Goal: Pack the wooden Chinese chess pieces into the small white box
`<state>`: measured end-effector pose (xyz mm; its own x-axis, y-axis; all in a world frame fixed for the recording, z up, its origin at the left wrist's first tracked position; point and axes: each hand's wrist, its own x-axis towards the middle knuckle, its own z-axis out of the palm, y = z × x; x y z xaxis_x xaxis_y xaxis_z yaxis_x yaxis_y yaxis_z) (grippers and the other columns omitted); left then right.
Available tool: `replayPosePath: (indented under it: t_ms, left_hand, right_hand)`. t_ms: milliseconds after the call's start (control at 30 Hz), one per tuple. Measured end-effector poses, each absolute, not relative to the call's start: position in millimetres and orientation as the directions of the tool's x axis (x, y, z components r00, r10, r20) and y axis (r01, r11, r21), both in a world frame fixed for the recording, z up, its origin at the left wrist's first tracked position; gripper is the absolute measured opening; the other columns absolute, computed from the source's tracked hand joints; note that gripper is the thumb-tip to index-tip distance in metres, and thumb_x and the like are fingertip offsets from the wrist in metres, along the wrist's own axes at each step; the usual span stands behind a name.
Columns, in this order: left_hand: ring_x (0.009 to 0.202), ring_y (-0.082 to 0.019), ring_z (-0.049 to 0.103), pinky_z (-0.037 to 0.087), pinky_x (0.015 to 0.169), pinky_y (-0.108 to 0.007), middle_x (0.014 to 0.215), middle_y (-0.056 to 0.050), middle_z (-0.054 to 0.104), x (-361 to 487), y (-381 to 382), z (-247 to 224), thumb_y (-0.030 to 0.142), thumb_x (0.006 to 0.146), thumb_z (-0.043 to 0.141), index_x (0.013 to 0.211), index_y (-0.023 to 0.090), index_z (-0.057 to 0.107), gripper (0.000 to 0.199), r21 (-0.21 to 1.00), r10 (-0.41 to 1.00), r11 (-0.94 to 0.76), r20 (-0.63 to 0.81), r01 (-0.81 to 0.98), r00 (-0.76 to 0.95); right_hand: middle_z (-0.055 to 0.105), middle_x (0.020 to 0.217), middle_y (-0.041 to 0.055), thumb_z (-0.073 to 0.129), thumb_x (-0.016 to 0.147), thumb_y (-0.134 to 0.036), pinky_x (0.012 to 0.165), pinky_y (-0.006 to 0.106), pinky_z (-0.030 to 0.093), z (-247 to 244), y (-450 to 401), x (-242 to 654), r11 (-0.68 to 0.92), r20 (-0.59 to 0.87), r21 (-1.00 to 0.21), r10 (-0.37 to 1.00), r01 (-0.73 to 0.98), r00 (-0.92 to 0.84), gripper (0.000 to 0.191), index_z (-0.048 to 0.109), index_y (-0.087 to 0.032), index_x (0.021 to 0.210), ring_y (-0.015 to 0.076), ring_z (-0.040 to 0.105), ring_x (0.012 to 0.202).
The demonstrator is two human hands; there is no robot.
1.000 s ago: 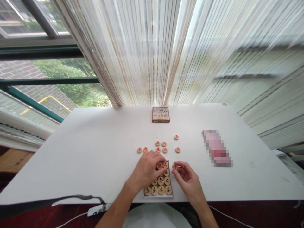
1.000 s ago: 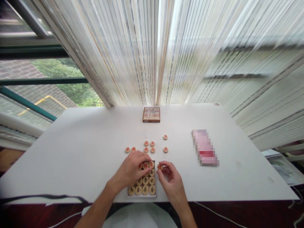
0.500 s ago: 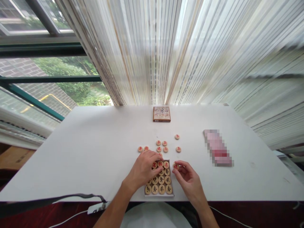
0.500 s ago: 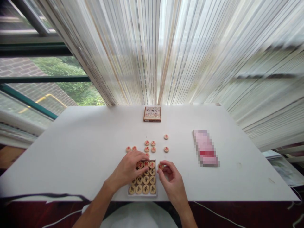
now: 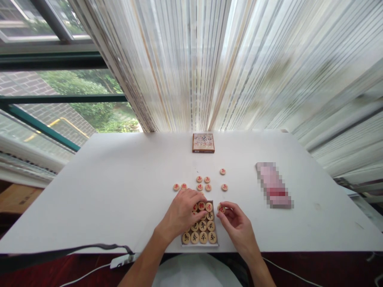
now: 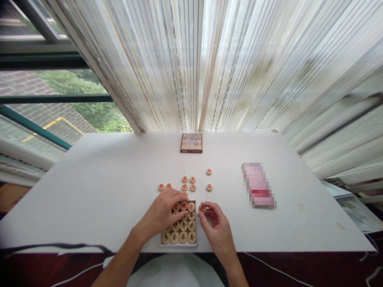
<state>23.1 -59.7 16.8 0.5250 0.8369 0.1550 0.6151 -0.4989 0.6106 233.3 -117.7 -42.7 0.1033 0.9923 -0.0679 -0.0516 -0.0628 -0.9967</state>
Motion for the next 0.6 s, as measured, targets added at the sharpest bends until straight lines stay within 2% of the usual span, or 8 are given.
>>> replayPosePath:
  t_ms: [133,300,500,600]
  left_hand:
    - [0.105,-0.022,0.064,0.048,0.098,-0.040,0.110,-0.002,0.073,15.9,-62.2,15.5,0.023,0.087,0.075,0.108,0.025,0.067,0.022,0.630,0.842,-0.515,0.247,0.581,0.479]
    - [0.105,-0.022,0.064,0.046,0.103,-0.041,0.106,-0.004,0.072,1.0,-69.4,16.2,0.022,0.096,0.064,0.107,0.024,0.067,0.012,0.646,0.850,-0.525,0.362,0.554,0.383]
    - [0.100,-0.020,0.065,0.051,0.092,-0.034,0.103,-0.004,0.072,4.1,-86.3,21.4,0.024,0.097,0.062,0.108,0.023,0.067,0.012,0.747,0.876,-0.464,0.307,0.477,0.372]
    - [0.101,-0.019,0.066,0.052,0.092,-0.032,0.105,-0.004,0.073,15.1,-96.0,24.0,0.025,0.096,0.063,0.110,0.024,0.068,0.015,0.803,0.889,-0.419,0.270,0.424,0.369]
  right_hand:
    - [0.073,0.099,0.0069,0.078,0.084,-0.038,0.086,0.032,0.059,-42.5,-117.6,233.2,-0.046,-0.051,-0.998,0.992,-0.050,0.117,0.031,0.068,-0.022,0.108,0.0198,0.071,0.088]
    - [0.074,0.098,0.0076,0.080,0.083,-0.037,0.085,0.032,0.060,-40.2,-117.5,232.7,-0.030,-0.034,-0.999,0.990,-0.035,0.135,0.032,0.068,-0.020,0.107,0.0197,0.072,0.086]
    - [0.074,0.100,0.0069,0.080,0.084,-0.034,0.088,0.030,0.061,-37.7,-121.7,228.9,-0.027,-0.034,-0.998,0.991,-0.054,0.132,0.029,0.068,-0.021,0.107,0.0191,0.073,0.090]
    - [0.075,0.104,0.0064,0.078,0.086,-0.033,0.090,0.030,0.061,-31.2,-128.4,225.3,-0.033,-0.040,-0.996,0.996,-0.088,0.085,0.028,0.067,-0.022,0.110,0.0193,0.073,0.095]
